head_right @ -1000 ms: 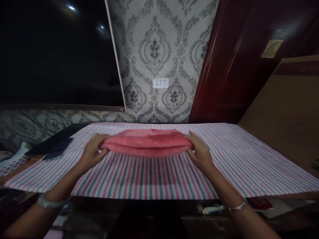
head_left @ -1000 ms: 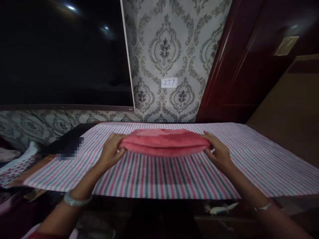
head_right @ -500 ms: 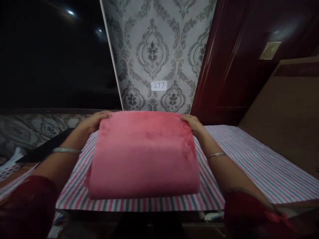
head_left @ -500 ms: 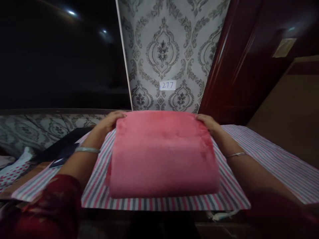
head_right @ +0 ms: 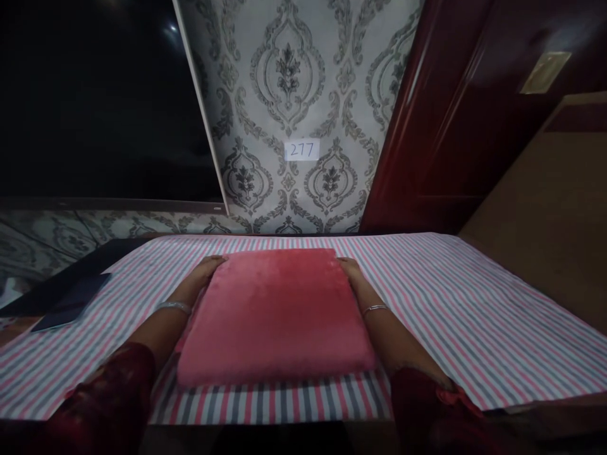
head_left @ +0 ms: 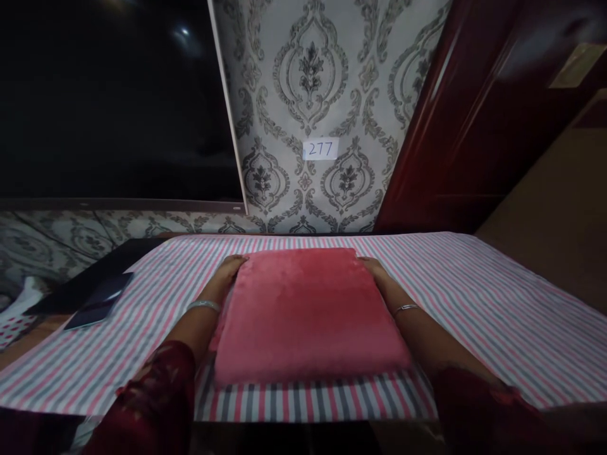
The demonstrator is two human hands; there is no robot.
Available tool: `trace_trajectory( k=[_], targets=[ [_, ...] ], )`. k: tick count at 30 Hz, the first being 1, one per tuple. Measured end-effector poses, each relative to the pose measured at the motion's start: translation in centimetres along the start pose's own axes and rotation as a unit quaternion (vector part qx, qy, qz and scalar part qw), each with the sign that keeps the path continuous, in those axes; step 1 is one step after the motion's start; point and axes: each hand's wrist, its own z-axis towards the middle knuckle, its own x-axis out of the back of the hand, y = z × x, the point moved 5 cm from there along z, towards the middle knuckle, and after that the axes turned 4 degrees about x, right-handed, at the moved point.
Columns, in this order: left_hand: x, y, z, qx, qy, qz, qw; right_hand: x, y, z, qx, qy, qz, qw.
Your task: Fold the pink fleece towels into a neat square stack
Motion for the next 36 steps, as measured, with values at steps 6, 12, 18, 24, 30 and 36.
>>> trace_trajectory(
  k=[6,12,18,24,30,36],
  targets=[
    [1.1,1.0,-1.4,-0.031,0.019,0.098,0.995,1.6,-1.7,-1.4,0.042,0.056,-0.077,0.995],
    [-3.2,1.9,-8.0,-0.308,-0.009,0.464,0.831,-1.6,-5.8,-6.6,0.241,0.039,-0.34,0.908],
    [-5.3,-2.1,-9.4,-0.285,0.003,0.63,0.723,-5.1,-4.2,-8.8,0.229,-0.012,-0.424,0.876],
    [-4.8,-3.4,-8.5,-0.323,0.009,0.617,0.717,-5.2,-3.0,-8.8,0.25,0.0,-0.427,0.869],
    [-4.8,-3.5,-8.4,-0.32,0.002,0.612,0.723,-5.3,-3.0,-9.1,0.248,0.003,-0.42,0.873],
    [-4.8,-2.7,-8.5,-0.281,-0.019,0.618,0.734,-5.1,-3.9,-9.2,0.242,0.001,-0.431,0.869]
  ],
)
